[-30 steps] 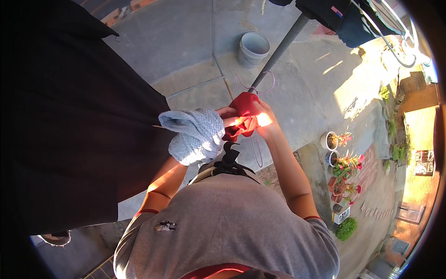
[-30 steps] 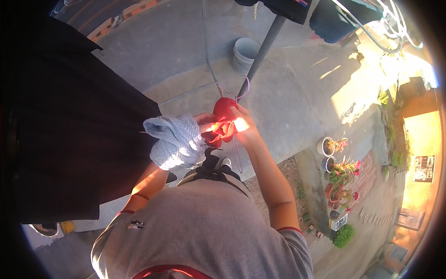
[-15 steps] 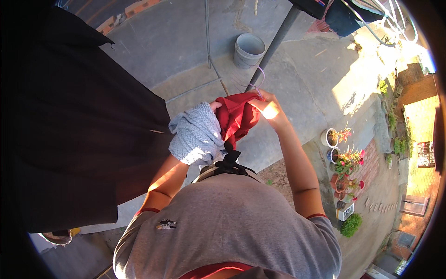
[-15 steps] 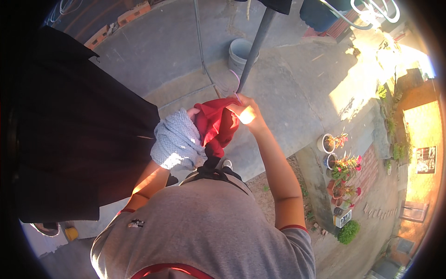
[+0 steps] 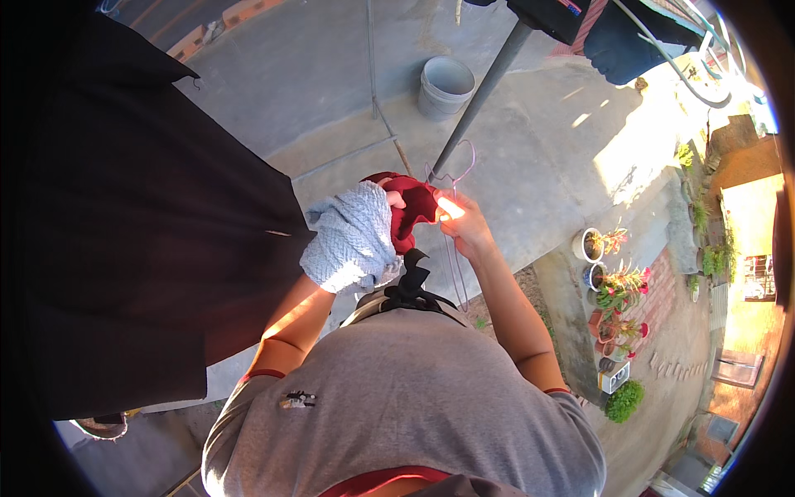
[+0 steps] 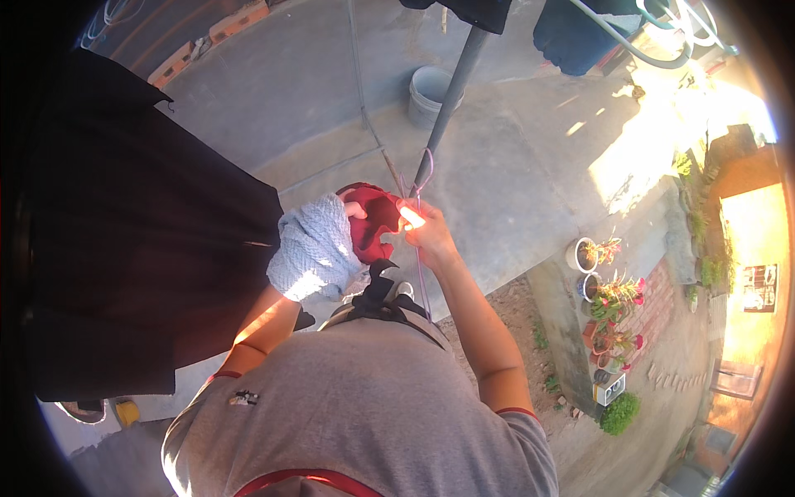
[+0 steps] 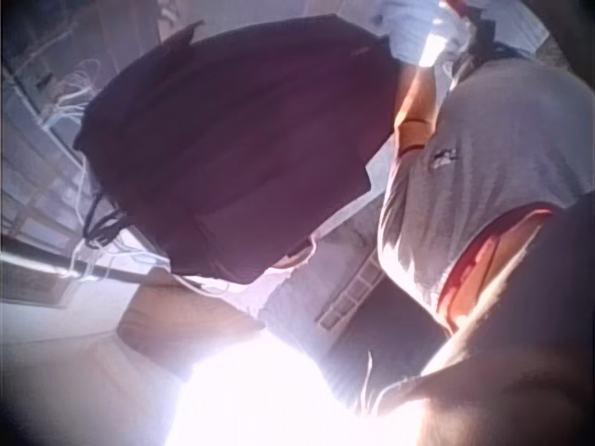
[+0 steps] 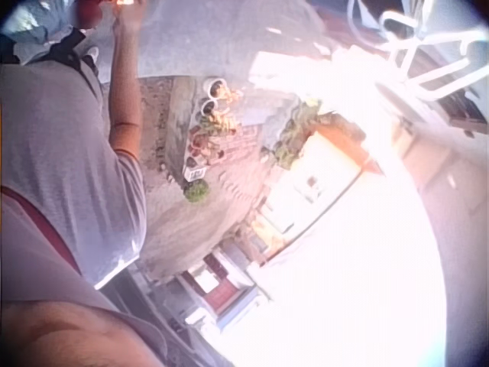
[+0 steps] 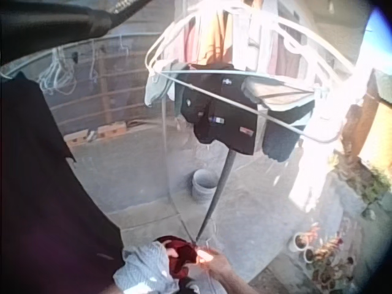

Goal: The person washes a red cloth and a grey towel by hand in a blue basin filled with water. They rinse the items, wring them out, and then carry the basin outside to hang the wet clothes on a drying rack.

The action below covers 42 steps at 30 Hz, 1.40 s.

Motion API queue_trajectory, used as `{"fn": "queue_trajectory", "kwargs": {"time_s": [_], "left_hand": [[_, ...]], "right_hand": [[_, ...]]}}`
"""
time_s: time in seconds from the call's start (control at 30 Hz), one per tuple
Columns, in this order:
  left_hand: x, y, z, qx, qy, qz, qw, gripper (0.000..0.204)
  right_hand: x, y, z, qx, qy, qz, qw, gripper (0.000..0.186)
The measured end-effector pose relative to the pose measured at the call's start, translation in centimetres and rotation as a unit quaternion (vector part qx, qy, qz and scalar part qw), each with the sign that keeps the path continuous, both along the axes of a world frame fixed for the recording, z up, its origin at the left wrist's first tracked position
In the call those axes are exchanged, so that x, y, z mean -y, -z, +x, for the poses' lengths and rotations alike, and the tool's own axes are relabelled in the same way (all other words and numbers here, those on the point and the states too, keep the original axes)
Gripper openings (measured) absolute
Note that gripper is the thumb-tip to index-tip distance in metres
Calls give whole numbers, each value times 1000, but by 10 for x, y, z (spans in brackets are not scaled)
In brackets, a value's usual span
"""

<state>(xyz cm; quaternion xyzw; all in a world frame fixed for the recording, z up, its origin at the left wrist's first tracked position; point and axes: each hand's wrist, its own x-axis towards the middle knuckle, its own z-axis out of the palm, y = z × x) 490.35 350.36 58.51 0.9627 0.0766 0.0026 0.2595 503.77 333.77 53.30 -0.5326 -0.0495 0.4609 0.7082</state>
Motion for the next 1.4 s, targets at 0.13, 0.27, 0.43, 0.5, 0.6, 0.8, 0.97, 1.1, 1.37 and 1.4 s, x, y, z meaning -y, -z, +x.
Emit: {"fn": "queue_trajectory", "kwargs": {"time_s": [0.13,0.27,0.43,0.5,0.6,0.8,0.97,1.1,1.37,1.4], "left_hand": [[-4,2,9,-2,5,-26,1000,60],[-6,8,6,0,-19,-45,999,57],[-1,12,-5,2,-72,-43,996,52],[1,23,3,4,-70,-43,997,50],[3,31,-5,3,-101,-28,995,48],[-2,51,9,5,-116,-7,993,44],[-4,67,12,13,-124,13,992,40],[-6,75,16,15,-133,7,991,38],[-9,37,23,-65,-180,-65,979,36],[-9,46,20,-38,-189,-101,976,37]], "right_hand": [[-7,-20,-3,-126,-43,100,986,11],[-21,-58,-4,-146,-23,61,987,16],[-4,-33,34,126,-69,27,989,18],[5,1,45,440,0,-16,898,18],[30,-28,25,502,74,-182,842,16],[86,-51,-21,393,102,-132,904,21],[105,-80,-35,421,114,-174,883,29],[97,-89,-51,466,74,-209,856,31],[69,-89,-51,485,27,-240,840,22],[67,-88,-52,495,6,-239,835,21]]}}
